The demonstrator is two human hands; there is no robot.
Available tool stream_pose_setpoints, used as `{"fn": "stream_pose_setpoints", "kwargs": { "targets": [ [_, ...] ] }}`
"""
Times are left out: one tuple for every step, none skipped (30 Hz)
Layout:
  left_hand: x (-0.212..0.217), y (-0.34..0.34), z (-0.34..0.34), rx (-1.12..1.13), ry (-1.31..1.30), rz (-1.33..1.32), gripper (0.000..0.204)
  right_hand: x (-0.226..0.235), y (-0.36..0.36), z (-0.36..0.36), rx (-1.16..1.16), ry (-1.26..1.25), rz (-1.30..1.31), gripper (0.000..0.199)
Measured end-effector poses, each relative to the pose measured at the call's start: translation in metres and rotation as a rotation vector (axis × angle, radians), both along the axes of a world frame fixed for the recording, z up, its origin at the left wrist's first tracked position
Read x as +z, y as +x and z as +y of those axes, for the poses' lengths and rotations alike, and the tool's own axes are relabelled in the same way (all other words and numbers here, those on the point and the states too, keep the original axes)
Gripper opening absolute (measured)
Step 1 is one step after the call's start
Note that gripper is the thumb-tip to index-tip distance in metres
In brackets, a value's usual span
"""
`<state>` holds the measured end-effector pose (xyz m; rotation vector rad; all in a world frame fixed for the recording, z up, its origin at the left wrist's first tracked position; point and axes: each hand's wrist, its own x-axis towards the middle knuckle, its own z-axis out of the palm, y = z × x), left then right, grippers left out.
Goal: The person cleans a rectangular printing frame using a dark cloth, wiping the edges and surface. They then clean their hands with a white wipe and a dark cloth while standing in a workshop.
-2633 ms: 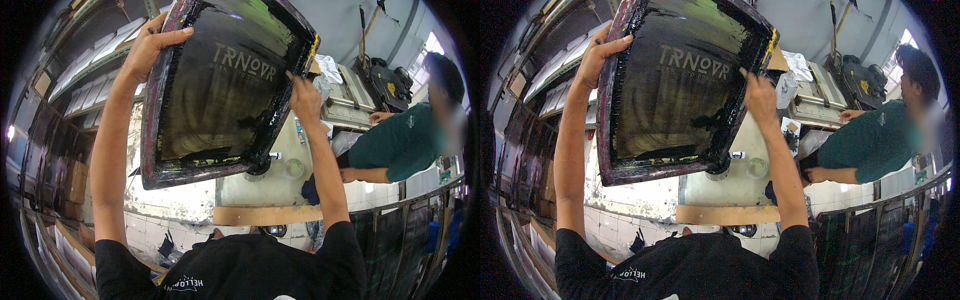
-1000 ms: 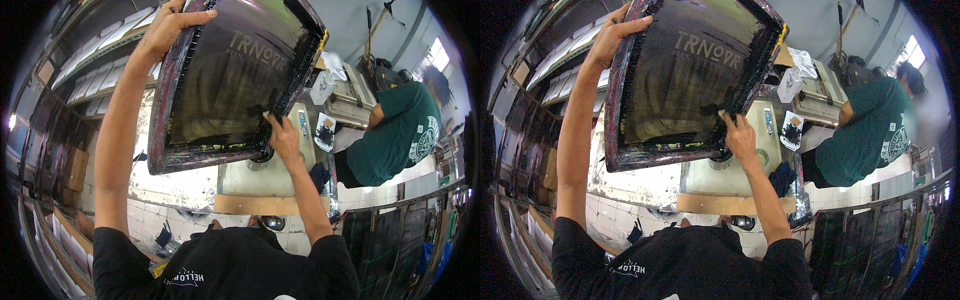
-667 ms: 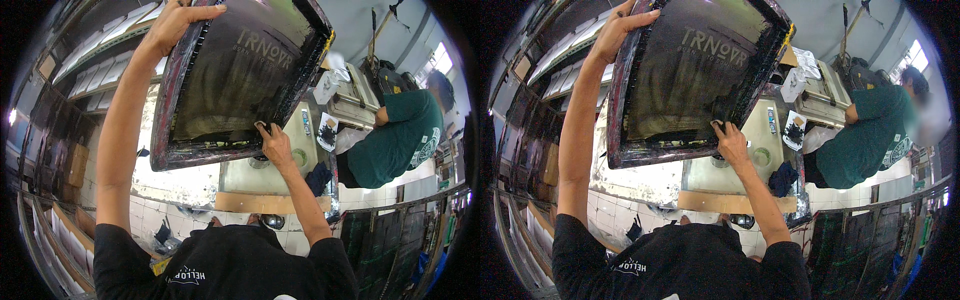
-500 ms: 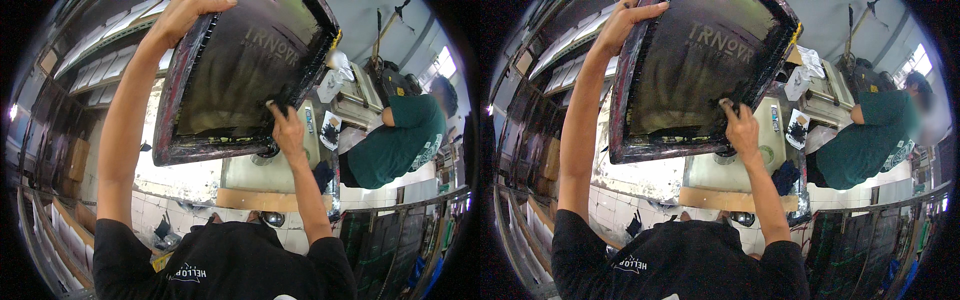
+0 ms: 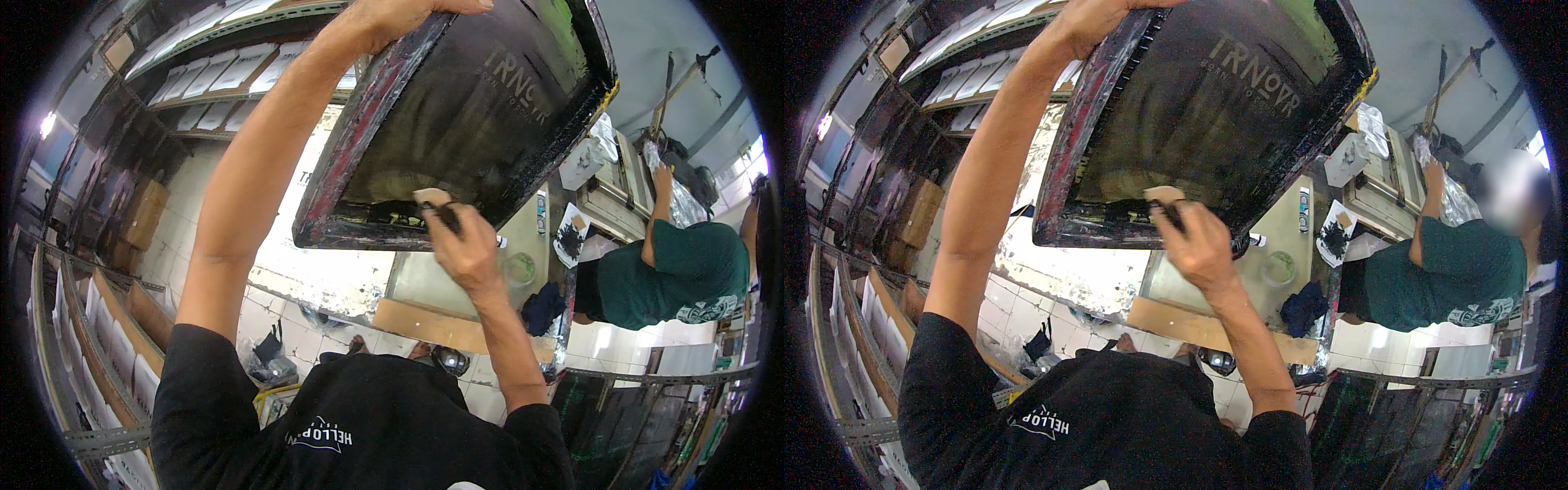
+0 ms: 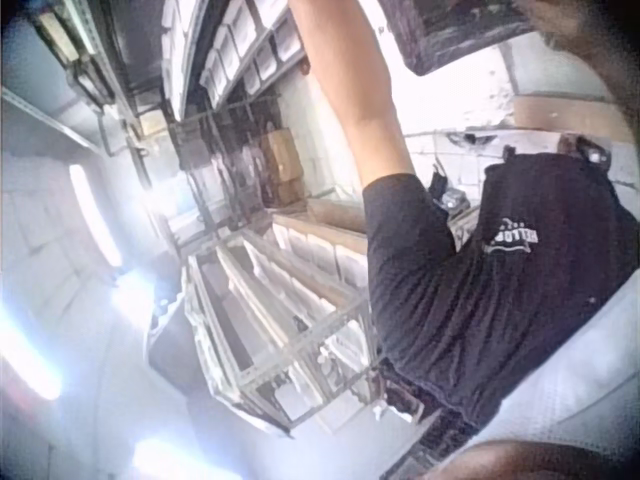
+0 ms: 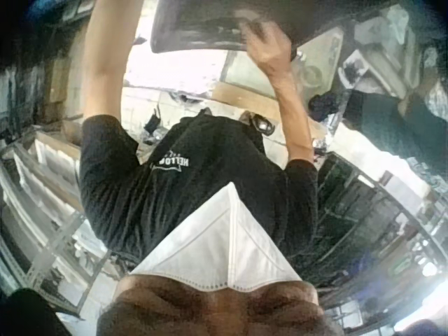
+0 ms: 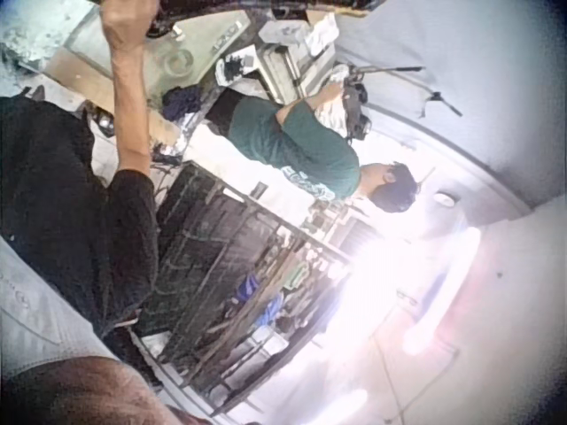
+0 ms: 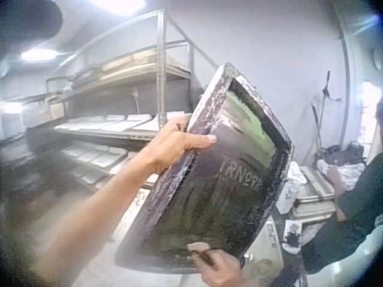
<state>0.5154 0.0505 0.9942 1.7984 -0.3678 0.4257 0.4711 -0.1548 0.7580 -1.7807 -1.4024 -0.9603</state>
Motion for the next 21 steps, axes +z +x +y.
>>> {"fn": "stream_pose_setpoints", "kwargs": {
  "targets": [
    [0.0,-0.001,0.001,0.013,0.014,0.01,0.025,0.007,-0.005,0.012,0.038,-0.015,-0.05,0.031],
    [0.001,-0.002,0.002,0.023,0.026,0.018,0.025,0.015,-0.009,0.023,0.073,-0.03,-0.102,0.03],
    [0.002,-0.003,0.002,0.032,0.039,0.027,0.025,0.021,-0.014,0.031,0.103,-0.064,-0.112,0.028],
    [0.003,-0.003,0.002,0.032,0.047,0.021,0.025,0.022,-0.015,0.037,0.115,-0.095,-0.163,0.027],
    [0.003,-0.004,0.002,0.031,0.055,0.015,0.025,0.024,-0.016,0.043,0.127,-0.126,-0.213,0.027],
    [0.004,-0.005,0.003,0.032,0.063,0.01,0.026,0.025,-0.016,0.046,0.14,-0.157,-0.263,0.026],
    [0.003,-0.005,0.003,0.035,0.061,0.013,0.026,0.017,-0.013,0.048,0.135,-0.187,-0.293,0.027],
    [0.003,-0.006,0.005,0.04,0.058,0.018,0.026,0.012,-0.011,0.047,0.138,-0.218,-0.286,0.027],
    [0.002,-0.006,0.007,0.045,0.054,0.022,0.027,0.007,-0.008,0.043,0.142,-0.25,-0.279,0.028],
    [0.001,-0.009,0.011,0.077,0.07,0.019,0.028,0.001,-0.006,0.042,0.159,-0.279,-0.271,0.028],
    [0.004,-0.008,0.001,0.094,0.1,0.017,0.028,-0.008,-0.002,0.03,0.14,-0.289,-0.255,0.028],
    [0.006,-0.007,-0.007,0.112,0.129,0.015,0.029,-0.018,0.003,0.018,0.121,-0.299,-0.239,0.029],
    [0.005,-0.005,-0.006,0.098,0.113,0.0,0.03,-0.027,0.008,0.009,0.107,-0.321,-0.228,0.029],
    [0.003,-0.003,-0.002,0.088,0.095,-0.014,0.031,-0.035,0.013,0.002,0.096,-0.344,-0.21,0.03],
    [0.001,-0.002,0.001,0.078,0.079,-0.028,0.033,-0.043,0.02,-0.007,0.084,-0.365,-0.191,0.031],
    [0.001,-0.003,0.001,0.097,0.099,-0.01,0.034,-0.05,0.027,-0.016,0.068,-0.385,-0.171,0.031],
    [0.004,-0.006,0.0,0.117,0.12,0.007,0.035,-0.057,0.033,-0.025,0.042,-0.393,-0.164,0.032],
    [0.005,-0.008,-0.001,0.136,0.141,0.024,0.036,-0.062,0.04,-0.033,0.015,-0.4,-0.158,0.034],
    [0.004,-0.007,-0.002,0.114,0.124,0.01,0.037,-0.069,0.046,-0.042,-0.014,-0.405,-0.151,0.035],
    [0.004,-0.006,-0.003,0.093,0.107,-0.006,0.038,-0.075,0.052,-0.05,-0.032,-0.428,-0.139,0.034],
    [0.004,-0.005,-0.004,0.069,0.09,-0.022,0.039,-0.082,0.059,-0.059,-0.052,-0.451,-0.127,0.032]
  ]
}}
